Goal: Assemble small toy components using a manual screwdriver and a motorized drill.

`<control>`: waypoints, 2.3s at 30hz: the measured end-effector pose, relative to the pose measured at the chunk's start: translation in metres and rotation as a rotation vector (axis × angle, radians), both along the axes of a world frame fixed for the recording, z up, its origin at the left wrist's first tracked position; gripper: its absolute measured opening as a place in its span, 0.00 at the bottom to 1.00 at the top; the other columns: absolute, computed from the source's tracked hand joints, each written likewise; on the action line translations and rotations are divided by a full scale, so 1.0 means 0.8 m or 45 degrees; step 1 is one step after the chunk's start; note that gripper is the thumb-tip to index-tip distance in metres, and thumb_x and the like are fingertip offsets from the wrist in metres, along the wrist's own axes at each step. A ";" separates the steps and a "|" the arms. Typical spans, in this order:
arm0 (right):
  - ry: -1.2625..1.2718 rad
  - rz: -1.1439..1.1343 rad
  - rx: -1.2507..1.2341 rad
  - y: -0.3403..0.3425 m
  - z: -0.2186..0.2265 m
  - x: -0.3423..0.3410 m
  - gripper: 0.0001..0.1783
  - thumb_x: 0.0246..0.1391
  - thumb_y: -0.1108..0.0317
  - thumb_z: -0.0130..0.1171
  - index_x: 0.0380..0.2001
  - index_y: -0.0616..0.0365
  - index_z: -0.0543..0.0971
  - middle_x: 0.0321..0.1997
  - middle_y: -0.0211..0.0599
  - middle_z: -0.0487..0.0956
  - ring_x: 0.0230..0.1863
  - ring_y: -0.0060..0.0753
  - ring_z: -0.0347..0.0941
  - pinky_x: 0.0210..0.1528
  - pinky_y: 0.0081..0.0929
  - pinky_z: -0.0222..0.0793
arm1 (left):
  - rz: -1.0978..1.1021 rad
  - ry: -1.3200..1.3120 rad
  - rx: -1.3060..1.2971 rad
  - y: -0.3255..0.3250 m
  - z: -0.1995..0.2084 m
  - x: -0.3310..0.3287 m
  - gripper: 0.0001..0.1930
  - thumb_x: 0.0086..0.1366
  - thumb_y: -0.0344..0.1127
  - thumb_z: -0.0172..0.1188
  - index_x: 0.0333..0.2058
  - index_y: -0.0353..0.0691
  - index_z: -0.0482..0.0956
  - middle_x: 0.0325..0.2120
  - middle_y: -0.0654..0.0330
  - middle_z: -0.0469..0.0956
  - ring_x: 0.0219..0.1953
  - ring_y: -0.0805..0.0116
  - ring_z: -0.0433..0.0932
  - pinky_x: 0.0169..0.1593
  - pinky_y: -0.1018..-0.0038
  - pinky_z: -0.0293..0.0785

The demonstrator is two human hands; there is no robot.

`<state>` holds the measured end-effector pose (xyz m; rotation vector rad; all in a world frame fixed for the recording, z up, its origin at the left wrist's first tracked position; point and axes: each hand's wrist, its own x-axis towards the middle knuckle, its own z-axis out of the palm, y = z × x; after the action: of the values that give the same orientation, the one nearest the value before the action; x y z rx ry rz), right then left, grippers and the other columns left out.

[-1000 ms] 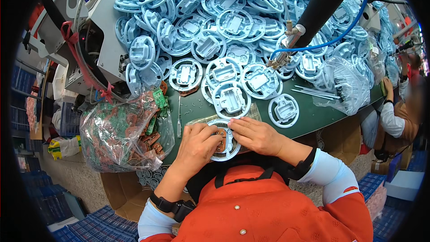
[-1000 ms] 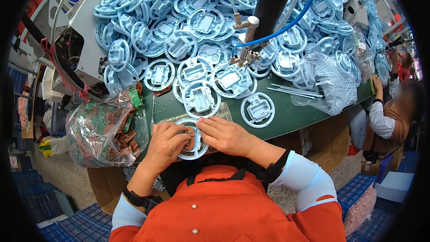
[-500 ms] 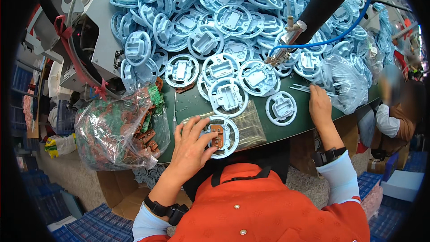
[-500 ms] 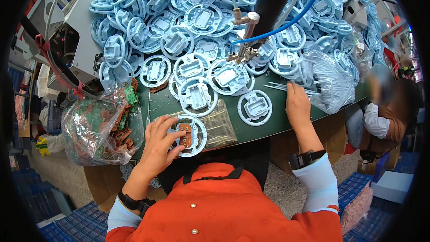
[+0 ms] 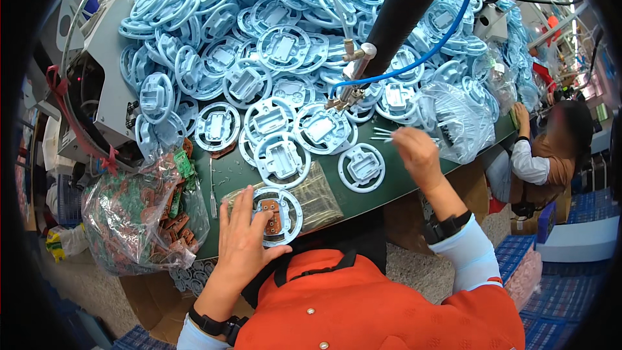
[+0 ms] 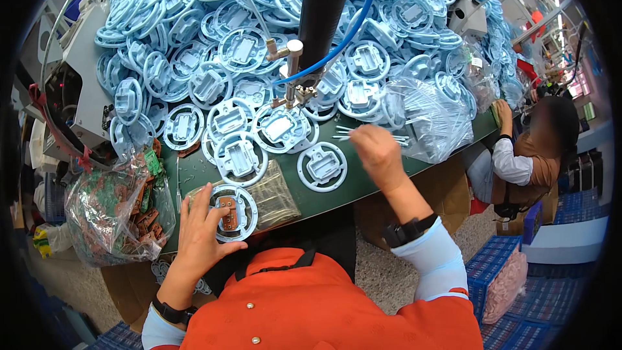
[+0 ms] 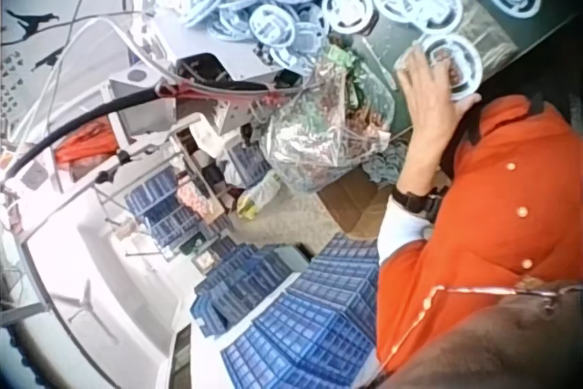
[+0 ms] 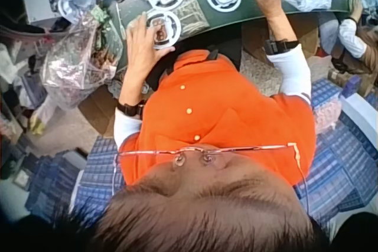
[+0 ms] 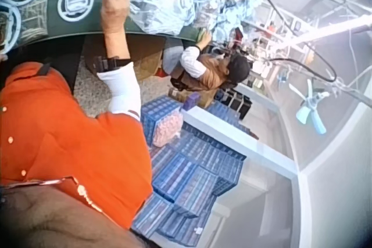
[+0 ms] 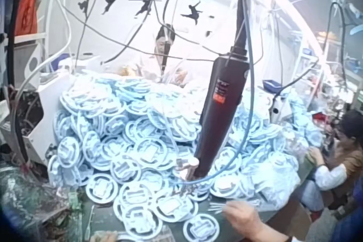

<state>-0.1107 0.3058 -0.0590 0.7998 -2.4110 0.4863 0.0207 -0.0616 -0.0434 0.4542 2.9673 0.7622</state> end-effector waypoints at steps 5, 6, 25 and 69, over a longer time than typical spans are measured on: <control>-0.629 0.190 0.003 -0.081 0.007 0.072 0.14 0.49 0.77 0.62 0.41 0.54 0.80 0.32 0.38 0.74 0.33 0.44 0.75 0.32 0.36 0.72 | 0.020 0.155 0.234 0.004 -0.023 -0.003 0.34 0.34 0.40 0.81 0.43 0.40 0.77 0.61 0.38 0.63 0.59 0.37 0.66 0.61 0.51 0.64; -0.634 0.204 -0.006 -0.088 0.003 0.077 0.14 0.49 0.77 0.62 0.41 0.54 0.80 0.32 0.38 0.74 0.33 0.44 0.75 0.32 0.36 0.72 | 0.034 0.173 0.259 0.006 -0.027 -0.001 0.34 0.34 0.40 0.81 0.43 0.39 0.76 0.60 0.37 0.63 0.60 0.36 0.66 0.61 0.51 0.64; -1.176 0.497 -0.221 -0.155 -0.005 0.070 0.08 0.52 0.74 0.65 0.37 0.60 0.81 0.30 0.38 0.75 0.34 0.41 0.75 0.33 0.32 0.71 | 0.035 0.218 0.342 0.002 -0.037 0.001 0.34 0.35 0.41 0.81 0.41 0.38 0.75 0.60 0.36 0.63 0.60 0.39 0.66 0.61 0.47 0.63; -0.508 0.544 -1.254 -0.145 0.189 -0.083 0.19 0.56 0.68 0.52 0.48 0.68 0.69 0.34 0.47 0.76 0.40 0.37 0.78 0.48 0.38 0.75 | 0.022 0.120 0.190 0.003 -0.026 0.002 0.36 0.36 0.47 0.81 0.44 0.42 0.75 0.63 0.41 0.62 0.66 0.44 0.62 0.65 0.40 0.52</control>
<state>-0.1767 0.1901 0.0925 0.7679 -1.8845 1.9430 0.0227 -0.0590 -0.0641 0.4853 3.0164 0.9964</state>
